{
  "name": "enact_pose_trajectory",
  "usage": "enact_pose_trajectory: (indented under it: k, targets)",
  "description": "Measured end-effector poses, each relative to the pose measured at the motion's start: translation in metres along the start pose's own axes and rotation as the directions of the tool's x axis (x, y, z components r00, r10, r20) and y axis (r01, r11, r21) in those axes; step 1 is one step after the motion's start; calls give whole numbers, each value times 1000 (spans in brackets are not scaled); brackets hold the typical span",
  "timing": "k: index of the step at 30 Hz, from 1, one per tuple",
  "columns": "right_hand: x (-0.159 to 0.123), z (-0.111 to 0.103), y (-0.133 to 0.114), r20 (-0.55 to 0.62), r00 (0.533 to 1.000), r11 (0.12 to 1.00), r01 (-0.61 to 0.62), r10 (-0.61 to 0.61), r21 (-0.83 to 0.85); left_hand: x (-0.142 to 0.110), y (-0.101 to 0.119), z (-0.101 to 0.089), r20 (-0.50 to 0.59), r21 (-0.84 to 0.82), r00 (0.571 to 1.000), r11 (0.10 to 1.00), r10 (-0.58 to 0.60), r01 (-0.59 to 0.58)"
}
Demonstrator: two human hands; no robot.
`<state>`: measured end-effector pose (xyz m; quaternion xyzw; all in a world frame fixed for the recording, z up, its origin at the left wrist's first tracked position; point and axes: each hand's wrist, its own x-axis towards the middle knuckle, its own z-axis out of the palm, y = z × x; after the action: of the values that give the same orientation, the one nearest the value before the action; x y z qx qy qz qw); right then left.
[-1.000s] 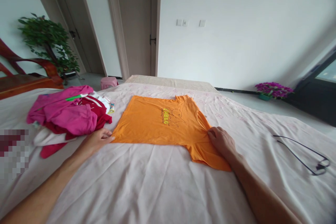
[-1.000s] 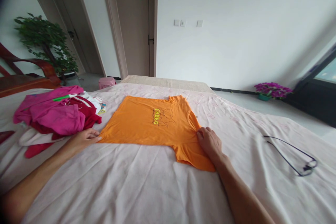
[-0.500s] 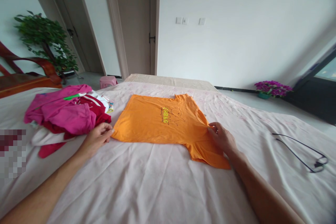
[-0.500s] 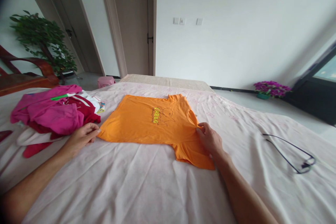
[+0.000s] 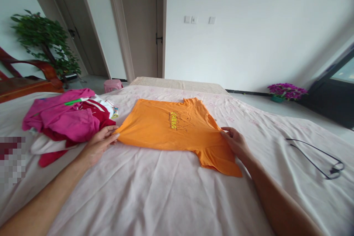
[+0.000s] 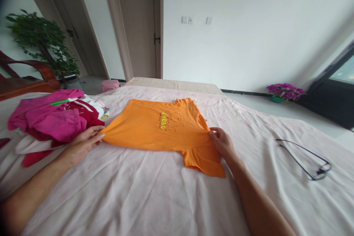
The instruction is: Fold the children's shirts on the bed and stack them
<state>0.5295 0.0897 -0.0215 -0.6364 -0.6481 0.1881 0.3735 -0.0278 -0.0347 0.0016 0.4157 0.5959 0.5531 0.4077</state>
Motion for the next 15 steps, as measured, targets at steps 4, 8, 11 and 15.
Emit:
enact_pose_trajectory:
  k: [4,8,11,15]
  targets:
    - [3,-2,6,-9,1000,992,-23,22,-120,5,-5,-5,-41,161,990,979,134,-126]
    - [2,-2,7,10,999,964,-35,39,-264,4,-12,-4,0,333,995,938,95,-90]
    - [1,-1,8,12,999,957,-43,48,-287,-2,-8,-1,16,327,993,938,117,-116]
    - [0,-3,10,21,998,961,-47,55,-274,-6,0,-7,75,332,989,932,129,-147]
